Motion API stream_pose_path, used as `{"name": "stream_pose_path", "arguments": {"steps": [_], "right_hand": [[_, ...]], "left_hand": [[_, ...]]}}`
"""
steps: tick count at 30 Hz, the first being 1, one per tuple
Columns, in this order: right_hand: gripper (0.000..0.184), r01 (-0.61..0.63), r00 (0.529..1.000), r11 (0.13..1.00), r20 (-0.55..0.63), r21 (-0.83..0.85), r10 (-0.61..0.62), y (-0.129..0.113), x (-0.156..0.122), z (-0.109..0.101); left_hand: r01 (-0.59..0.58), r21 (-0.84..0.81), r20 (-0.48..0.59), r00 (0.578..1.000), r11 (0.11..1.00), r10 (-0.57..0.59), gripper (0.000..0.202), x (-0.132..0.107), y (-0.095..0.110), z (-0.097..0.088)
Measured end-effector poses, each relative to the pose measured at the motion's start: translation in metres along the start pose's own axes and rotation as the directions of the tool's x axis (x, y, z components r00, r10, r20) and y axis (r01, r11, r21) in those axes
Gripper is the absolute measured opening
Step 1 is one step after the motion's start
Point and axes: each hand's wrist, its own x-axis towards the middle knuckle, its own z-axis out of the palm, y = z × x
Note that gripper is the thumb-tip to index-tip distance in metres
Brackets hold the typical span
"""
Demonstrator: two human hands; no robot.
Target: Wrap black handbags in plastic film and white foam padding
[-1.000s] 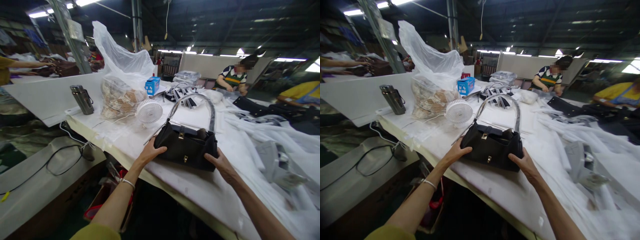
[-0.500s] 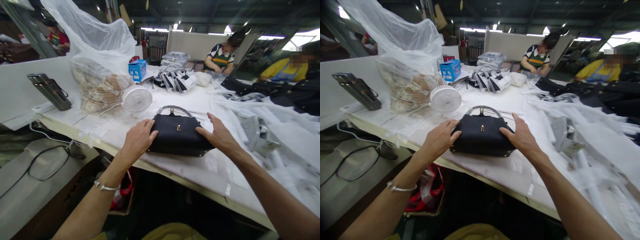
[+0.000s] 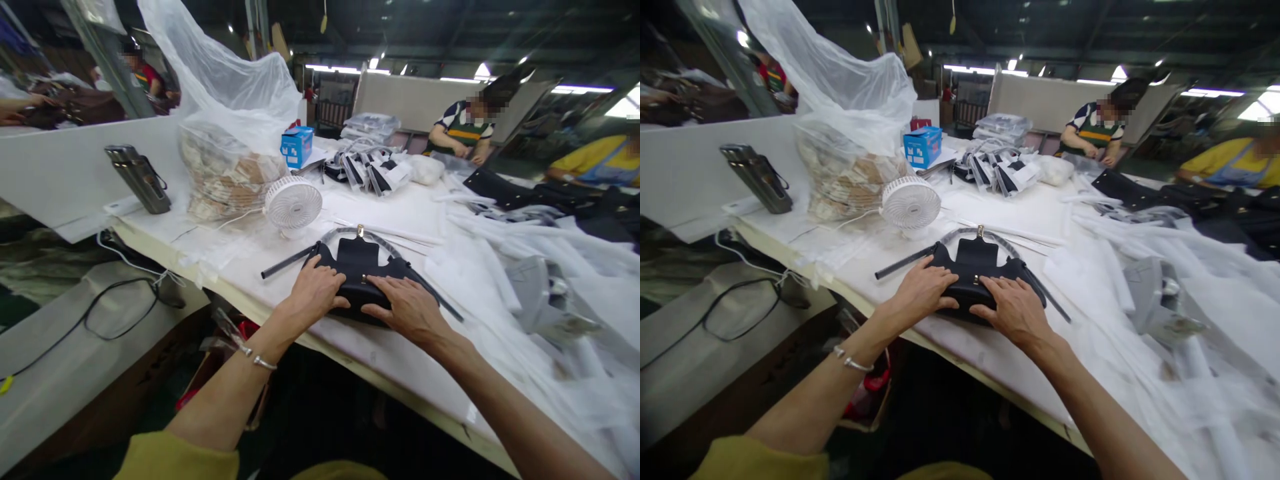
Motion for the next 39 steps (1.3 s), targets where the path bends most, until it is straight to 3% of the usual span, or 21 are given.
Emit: {"name": "stream_pose_path", "arguments": {"steps": [5, 9, 13, 18, 23, 27, 30, 32, 35, 39], "right_hand": [[0.05, 0.016, 0.995, 0.999, -0.103, -0.034, -0.019, -0.007, -0.012, 0.002], [0.048, 0.072, 0.982, 0.994, -0.168, -0.081, -0.084, -0.023, -0.044, 0.004], [0.056, 0.07, 0.979, 0.993, -0.185, -0.091, -0.086, -0.041, -0.071, 0.006], [0.061, 0.066, 0.977, 0.994, -0.198, -0.088, -0.082, -0.055, -0.089, 0.013], [0.064, 0.048, 0.98, 0.996, -0.192, -0.072, -0.061, -0.064, -0.104, 0.021], [0.063, 0.036, 0.979, 0.999, -0.198, -0.041, -0.043, -0.068, -0.108, 0.024], [0.064, 0.041, 0.983, 0.998, -0.177, -0.047, -0.049, -0.07, -0.11, 0.025], [0.065, 0.041, 0.984, 0.998, -0.171, -0.049, -0.049, -0.07, -0.111, 0.024], [0.065, 0.025, 0.983, 0.999, -0.18, -0.035, -0.031, -0.068, -0.108, 0.022], [0.064, -0.004, 0.978, 1.0, -0.209, 0.019, 0.008, -0.061, -0.094, 0.012]], "left_hand": [[0.021, 0.033, -0.018, 1.0, 0.999, -0.02, 0.032, -0.007, 0.013, -0.004], [-0.004, 0.045, -0.073, 0.997, 0.999, 0.007, 0.041, -0.037, 0.031, 0.004], [-0.018, 0.105, -0.202, 0.979, 0.994, 0.039, 0.051, -0.072, 0.047, 0.022], [0.035, 0.208, -0.256, 0.967, 0.977, 0.02, 0.055, -0.102, 0.063, 0.042], [0.013, 0.125, -0.296, 0.955, 0.992, 0.025, 0.045, -0.115, 0.076, 0.039], [-0.071, 0.005, -0.365, 0.929, 0.997, 0.068, 0.037, -0.101, 0.08, 0.01], [-0.119, 0.07, -0.384, 0.913, 0.99, 0.137, 0.037, -0.075, 0.075, -0.015], [-0.066, 0.114, -0.36, 0.927, 0.991, 0.103, 0.038, -0.055, 0.064, -0.025], [0.035, 0.102, -0.297, 0.955, 0.994, -0.003, 0.042, -0.031, 0.04, -0.021], [0.041, -0.026, -0.17, 0.984, 0.999, -0.045, 0.037, -0.003, 0.008, -0.001]]}}
